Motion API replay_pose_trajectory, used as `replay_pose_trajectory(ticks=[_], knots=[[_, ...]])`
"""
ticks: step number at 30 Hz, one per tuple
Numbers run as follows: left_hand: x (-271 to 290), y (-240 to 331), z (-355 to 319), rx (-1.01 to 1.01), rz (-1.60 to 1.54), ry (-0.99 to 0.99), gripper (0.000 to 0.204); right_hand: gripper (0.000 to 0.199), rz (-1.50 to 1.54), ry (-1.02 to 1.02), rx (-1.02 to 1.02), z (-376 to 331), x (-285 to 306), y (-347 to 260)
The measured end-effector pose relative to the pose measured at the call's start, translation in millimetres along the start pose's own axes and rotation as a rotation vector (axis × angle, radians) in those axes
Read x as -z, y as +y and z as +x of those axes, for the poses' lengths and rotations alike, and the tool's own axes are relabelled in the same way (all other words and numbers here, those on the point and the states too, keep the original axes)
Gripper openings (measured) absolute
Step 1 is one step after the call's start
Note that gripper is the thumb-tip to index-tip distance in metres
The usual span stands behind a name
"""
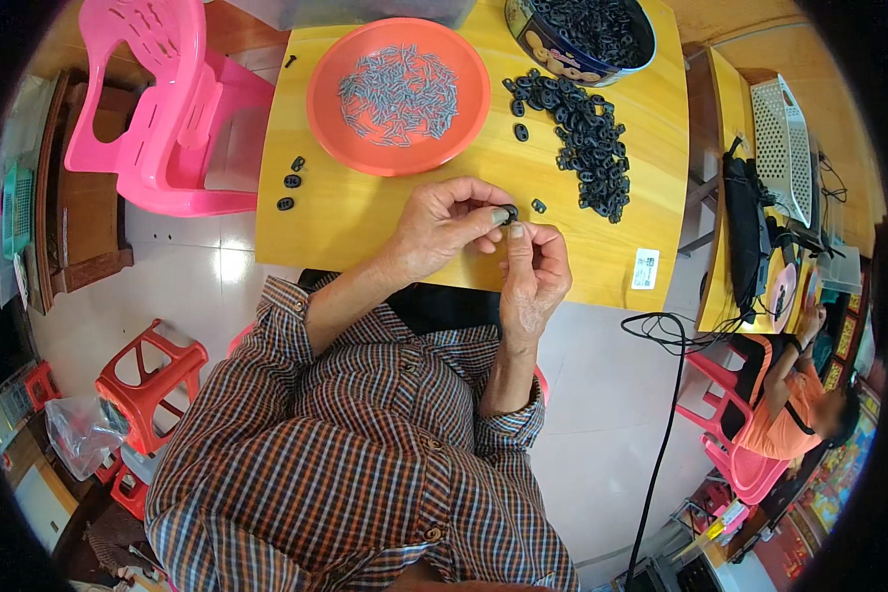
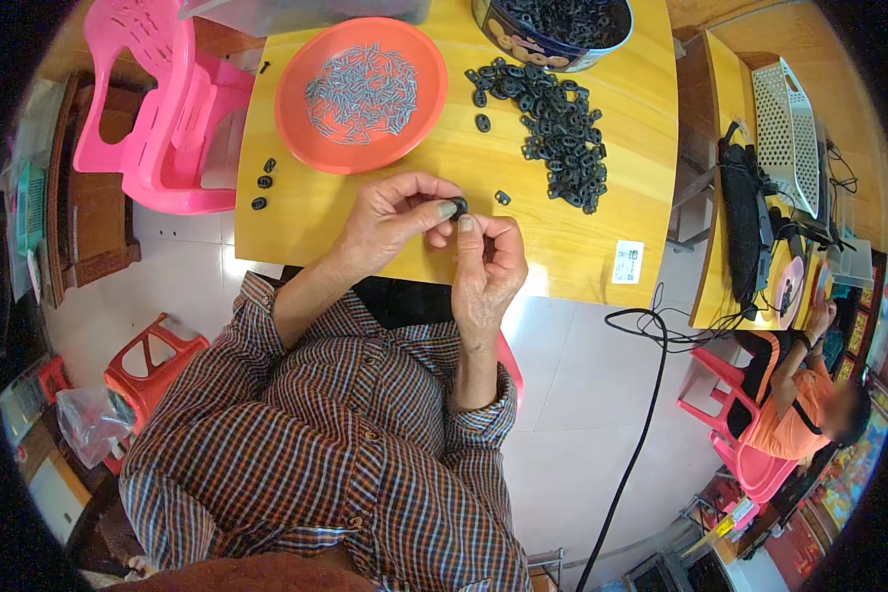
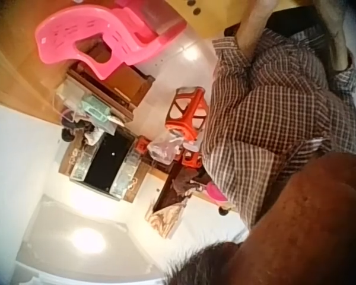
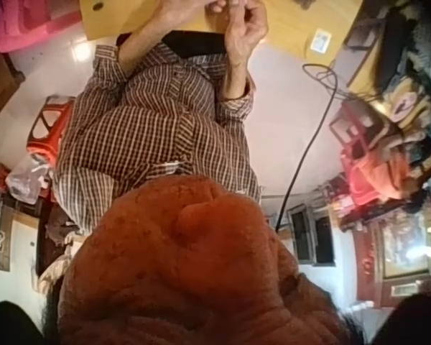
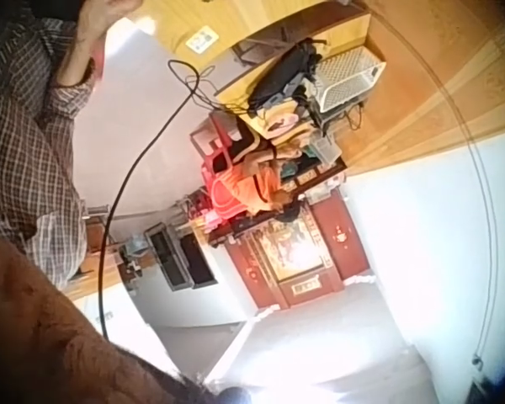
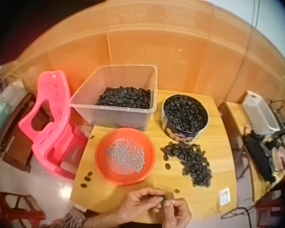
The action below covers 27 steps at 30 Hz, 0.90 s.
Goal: Assembling small black plastic components by inserting tiny metal pieces manually at a table.
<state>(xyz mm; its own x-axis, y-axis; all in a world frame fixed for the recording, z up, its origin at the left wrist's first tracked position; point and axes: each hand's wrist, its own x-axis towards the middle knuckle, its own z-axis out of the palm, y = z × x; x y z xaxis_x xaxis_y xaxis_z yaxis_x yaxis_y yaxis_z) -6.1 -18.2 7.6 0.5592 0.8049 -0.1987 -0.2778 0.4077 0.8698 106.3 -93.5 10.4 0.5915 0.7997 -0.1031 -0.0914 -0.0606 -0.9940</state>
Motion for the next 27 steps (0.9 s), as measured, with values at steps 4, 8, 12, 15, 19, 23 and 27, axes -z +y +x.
replay_pose_trajectory(ticks=[4,8,12,15,19,23,27], knots=[[5.5,-0.2,1.6,0.013,-0.086,0.020,0.017,0.012,0.013,0.020,-0.049,0.7,1.1,-4.8],[7.9,3.6,2.9,0.022,-0.088,0.035,0.016,0.015,-0.074,0.084,-0.161,8.8,8.7,-4.2],[4.5,6.2,3.5,0.058,-0.160,0.042,0.016,0.016,-0.529,0.114,0.040,17.9,17.0,3.7],[5.8,5.6,4.1,0.048,-0.148,0.049,0.018,0.016,-0.728,0.103,0.251,22.9,15.9,6.2],[7.7,5.8,4.0,0.022,-0.089,0.058,0.022,0.014,-0.720,0.099,0.195,22.0,13.3,1.1],[6.6,10.4,6.1,0.017,-0.026,0.049,0.023,0.014,-0.313,0.139,-0.027,19.6,12.9,-6.3],[3.1,16.6,12.8,-0.036,0.192,0.036,0.021,0.012,0.015,0.126,-0.157,20.6,11.2,-18.1]])
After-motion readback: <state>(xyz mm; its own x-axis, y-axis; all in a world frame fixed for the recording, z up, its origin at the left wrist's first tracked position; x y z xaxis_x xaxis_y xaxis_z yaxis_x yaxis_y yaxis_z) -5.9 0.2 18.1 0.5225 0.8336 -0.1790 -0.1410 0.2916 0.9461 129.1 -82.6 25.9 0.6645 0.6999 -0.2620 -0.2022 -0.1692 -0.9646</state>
